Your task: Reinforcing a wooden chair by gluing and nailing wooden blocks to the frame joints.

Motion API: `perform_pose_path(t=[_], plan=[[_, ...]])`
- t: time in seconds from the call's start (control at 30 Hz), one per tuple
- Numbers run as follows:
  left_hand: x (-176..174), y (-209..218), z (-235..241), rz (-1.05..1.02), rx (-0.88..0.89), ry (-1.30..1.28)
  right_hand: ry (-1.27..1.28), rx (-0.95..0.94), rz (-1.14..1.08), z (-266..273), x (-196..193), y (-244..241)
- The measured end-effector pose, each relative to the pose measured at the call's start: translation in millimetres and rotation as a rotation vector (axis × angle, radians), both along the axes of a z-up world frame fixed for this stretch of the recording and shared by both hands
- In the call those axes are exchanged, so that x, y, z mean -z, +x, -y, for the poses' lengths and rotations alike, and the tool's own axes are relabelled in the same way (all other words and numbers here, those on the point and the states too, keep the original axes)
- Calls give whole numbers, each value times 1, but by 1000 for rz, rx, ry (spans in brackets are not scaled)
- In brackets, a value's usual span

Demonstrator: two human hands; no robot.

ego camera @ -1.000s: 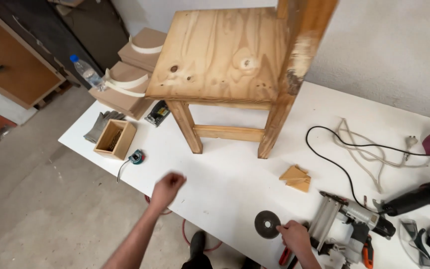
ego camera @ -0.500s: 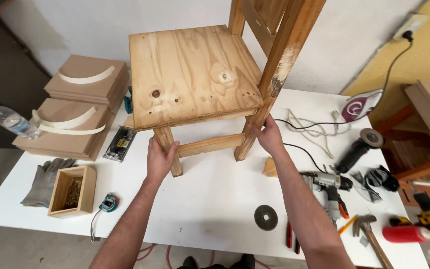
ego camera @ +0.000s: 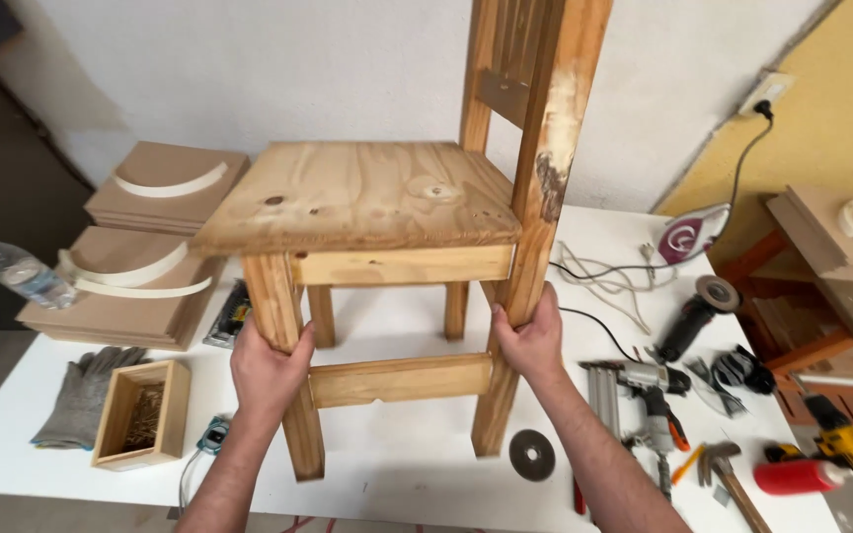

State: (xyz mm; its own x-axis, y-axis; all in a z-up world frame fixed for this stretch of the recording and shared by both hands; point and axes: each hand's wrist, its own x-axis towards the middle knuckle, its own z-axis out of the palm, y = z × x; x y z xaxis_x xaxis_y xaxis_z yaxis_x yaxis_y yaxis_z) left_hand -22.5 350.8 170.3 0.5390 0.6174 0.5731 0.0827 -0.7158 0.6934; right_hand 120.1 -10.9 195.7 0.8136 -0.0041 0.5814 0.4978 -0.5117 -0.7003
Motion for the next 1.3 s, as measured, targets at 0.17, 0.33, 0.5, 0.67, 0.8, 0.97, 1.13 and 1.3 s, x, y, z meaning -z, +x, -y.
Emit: perform_pose_path(t=[0.17, 0.33, 0.5, 0.67, 0.8, 0.97, 1.13, 1.3], plan=[[-84, -21, 7, -110, 62, -143, -73, 60, -10, -7, -40, 0], [-120, -17, 7, -471, 87, -358, -135, 49, -252, -10, -65, 4], [-116, -8, 6, -551, 89, -368, -167, 25, -410, -4, -63, 10], [-123, -9, 14, -628, 131, -378, -195, -12, -529, -6, -81, 0], [-124, -11, 24, -691, 155, -407, -229, -28, -643, -5, -78, -1], [-114, -12, 30, -780, 192, -413, -246, -51, -746, -3, -66, 5], [-93, -14, 31, -880, 202, -450, -303, -82, -849, -2, -63, -5], [-98, -14, 30, -940, 189, -418, -348, -87, -888, -9, -73, -5]])
